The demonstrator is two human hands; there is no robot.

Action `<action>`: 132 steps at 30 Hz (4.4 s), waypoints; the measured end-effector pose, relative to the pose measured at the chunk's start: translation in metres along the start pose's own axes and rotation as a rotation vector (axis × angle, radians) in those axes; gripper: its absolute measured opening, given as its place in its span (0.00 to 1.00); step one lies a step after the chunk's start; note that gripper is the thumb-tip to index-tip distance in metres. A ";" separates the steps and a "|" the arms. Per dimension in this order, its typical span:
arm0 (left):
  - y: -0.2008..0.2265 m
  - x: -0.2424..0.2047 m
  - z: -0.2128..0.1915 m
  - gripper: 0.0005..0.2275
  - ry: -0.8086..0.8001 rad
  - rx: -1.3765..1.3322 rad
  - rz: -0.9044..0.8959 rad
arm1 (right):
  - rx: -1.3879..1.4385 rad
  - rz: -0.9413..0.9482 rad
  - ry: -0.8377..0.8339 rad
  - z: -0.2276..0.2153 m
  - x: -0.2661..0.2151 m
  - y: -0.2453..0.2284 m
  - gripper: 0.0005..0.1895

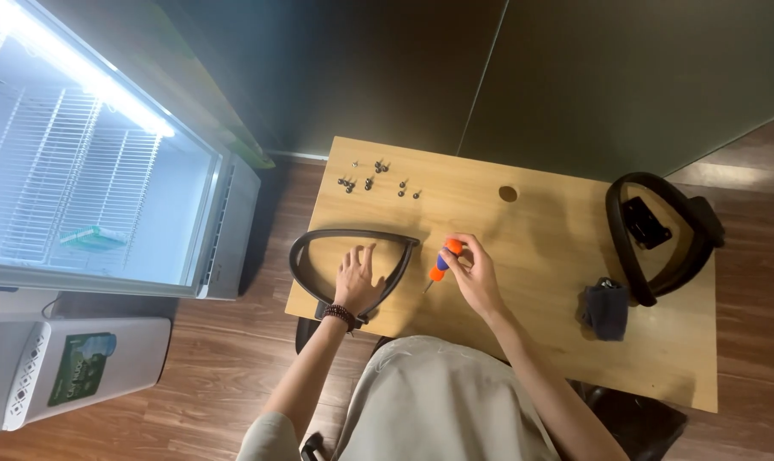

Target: The person sits at a small wooden table and assembles a black headband with a metal mounting bracket, using a screwdriver to drive screws into the band. They hold the band steady with one hand while turning the screwdriver with the other, then set the assembled band and bracket pieces on the table.

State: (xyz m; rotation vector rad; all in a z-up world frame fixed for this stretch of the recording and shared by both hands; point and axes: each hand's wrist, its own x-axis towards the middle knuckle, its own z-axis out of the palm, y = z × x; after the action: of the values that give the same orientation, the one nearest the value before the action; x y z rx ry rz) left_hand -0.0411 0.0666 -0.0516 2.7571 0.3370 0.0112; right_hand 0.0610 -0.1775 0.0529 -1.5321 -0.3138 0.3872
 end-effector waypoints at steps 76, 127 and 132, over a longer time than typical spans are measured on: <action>0.253 0.018 0.129 0.22 -0.559 -0.223 0.275 | -1.331 0.546 0.104 -0.387 0.020 0.127 0.27; 0.363 0.152 -0.108 0.39 -0.438 -1.600 -0.281 | -1.609 0.079 -0.178 -0.487 0.055 0.143 0.36; 0.364 0.148 -0.126 0.36 -0.447 -1.646 -0.276 | -1.702 -0.093 -0.227 -0.513 0.054 0.170 0.30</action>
State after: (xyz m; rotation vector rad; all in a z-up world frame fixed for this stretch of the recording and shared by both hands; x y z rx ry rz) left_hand 0.1807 -0.1847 0.1896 1.0314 0.3317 -0.2636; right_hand 0.3233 -0.6164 -0.1293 -3.1039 -1.0491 0.1568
